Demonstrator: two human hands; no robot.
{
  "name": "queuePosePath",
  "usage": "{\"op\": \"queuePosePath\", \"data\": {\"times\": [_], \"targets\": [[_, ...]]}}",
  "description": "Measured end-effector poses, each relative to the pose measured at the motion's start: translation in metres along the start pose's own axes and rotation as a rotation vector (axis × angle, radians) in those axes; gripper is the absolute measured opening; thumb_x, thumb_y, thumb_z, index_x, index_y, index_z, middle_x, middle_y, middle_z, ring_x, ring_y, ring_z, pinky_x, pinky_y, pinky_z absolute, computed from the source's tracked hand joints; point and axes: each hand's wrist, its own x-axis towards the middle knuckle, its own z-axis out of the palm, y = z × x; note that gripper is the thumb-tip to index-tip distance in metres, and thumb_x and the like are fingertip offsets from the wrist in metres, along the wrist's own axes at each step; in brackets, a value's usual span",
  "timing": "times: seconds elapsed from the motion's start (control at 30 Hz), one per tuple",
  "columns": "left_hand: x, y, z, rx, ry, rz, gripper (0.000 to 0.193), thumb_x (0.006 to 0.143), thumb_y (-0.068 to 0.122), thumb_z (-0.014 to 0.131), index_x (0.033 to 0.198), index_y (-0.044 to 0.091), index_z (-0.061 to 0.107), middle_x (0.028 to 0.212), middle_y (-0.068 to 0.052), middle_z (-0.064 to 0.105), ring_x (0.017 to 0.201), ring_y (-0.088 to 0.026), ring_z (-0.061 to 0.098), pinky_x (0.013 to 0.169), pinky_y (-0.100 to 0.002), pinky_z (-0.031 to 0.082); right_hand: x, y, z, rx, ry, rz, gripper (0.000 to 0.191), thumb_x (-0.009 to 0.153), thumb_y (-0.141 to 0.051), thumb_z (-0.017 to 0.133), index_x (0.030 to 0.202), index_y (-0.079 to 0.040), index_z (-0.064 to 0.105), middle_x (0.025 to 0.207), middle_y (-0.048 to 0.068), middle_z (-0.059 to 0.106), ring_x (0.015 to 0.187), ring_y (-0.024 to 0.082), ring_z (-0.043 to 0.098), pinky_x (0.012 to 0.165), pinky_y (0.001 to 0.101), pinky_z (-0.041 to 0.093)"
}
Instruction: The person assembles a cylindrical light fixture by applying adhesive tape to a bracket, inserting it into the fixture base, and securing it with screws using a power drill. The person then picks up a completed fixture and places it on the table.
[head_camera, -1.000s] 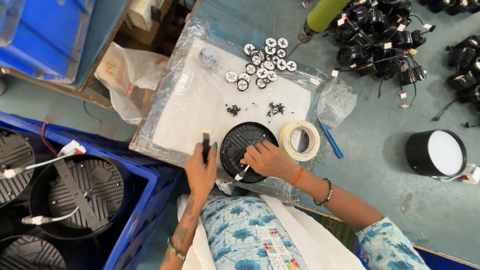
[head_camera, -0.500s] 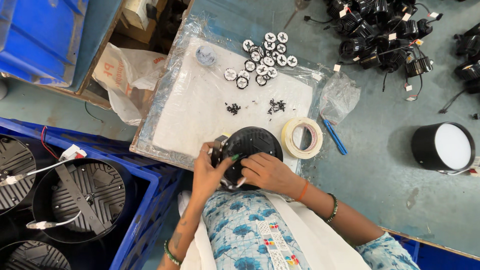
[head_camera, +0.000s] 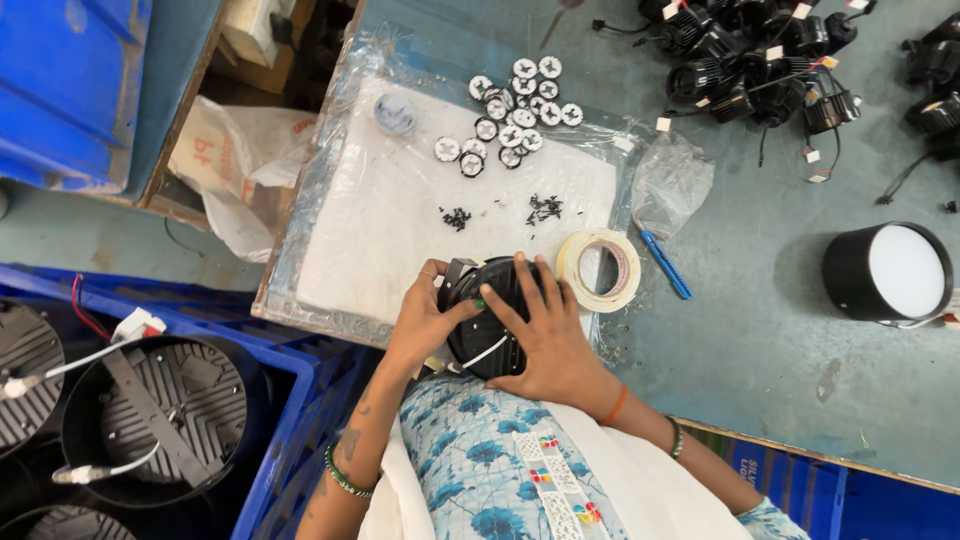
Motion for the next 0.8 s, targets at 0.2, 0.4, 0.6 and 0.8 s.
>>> {"op": "queuePosePath", "data": {"times": [0.2, 0.4, 0.6, 0.8], "targets": [[0.001, -0.002, -0.004, 0.073, -0.046, 0.014, 0.038, 0.079, 0.003, 0.080, 0.108, 0.002, 0.056, 0.085, -0.007, 0.070, 0.076, -0.010, 0.067, 0.065, -0.027, 0.055, -0.007, -0.004, 0.010, 0.024, 0.083, 0.041, 0.115, 0.054, -0.057, 0.090, 0.153, -0.021, 0.042, 0.161, 0.030, 0.021, 0.145, 0.054, 0.022, 0.110, 0.0714, 0.022], [-0.004, -0.005, -0.019, 0.392, 0.301, 0.078, 0.015, 0.087, 0.011, 0.073, 0.102, 0.007, 0.071, 0.078, -0.005, 0.066, 0.063, -0.014, 0.050, 0.058, -0.033, 0.041, -0.015, 0.005, 0.017, 0.090, 0.284, 0.137, 0.088, 0.070, -0.043, 0.079, 0.148, -0.015, 0.050, 0.149, 0.020, 0.045, 0.134, 0.040, 0.042, 0.109, 0.0588, 0.034], [0.006, -0.018, 0.000, 0.737, 0.332, 0.337, 0.032, 0.094, 0.031, 0.069, 0.098, -0.001, 0.067, 0.085, -0.024, 0.067, 0.077, -0.045, 0.064, 0.065, -0.050, 0.050, 0.002, 0.005, 0.040, -0.003, 0.398, 0.095, 0.065, 0.076, -0.029, 0.076, 0.136, -0.010, 0.060, 0.138, 0.018, 0.055, 0.122, 0.038, 0.050, 0.104, 0.0534, 0.033], [-0.008, -0.022, -0.006, 0.878, 0.251, 0.267, 0.032, 0.100, 0.029, 0.061, 0.093, -0.002, 0.061, 0.074, -0.027, 0.066, 0.071, -0.049, 0.064, 0.061, -0.055, 0.049, -0.006, 0.013, 0.042, 0.118, 0.511, 0.178, 0.044, 0.088, -0.015, 0.074, 0.130, -0.006, 0.064, 0.129, 0.015, 0.059, 0.115, 0.035, 0.056, 0.100, 0.0461, 0.044]]}}
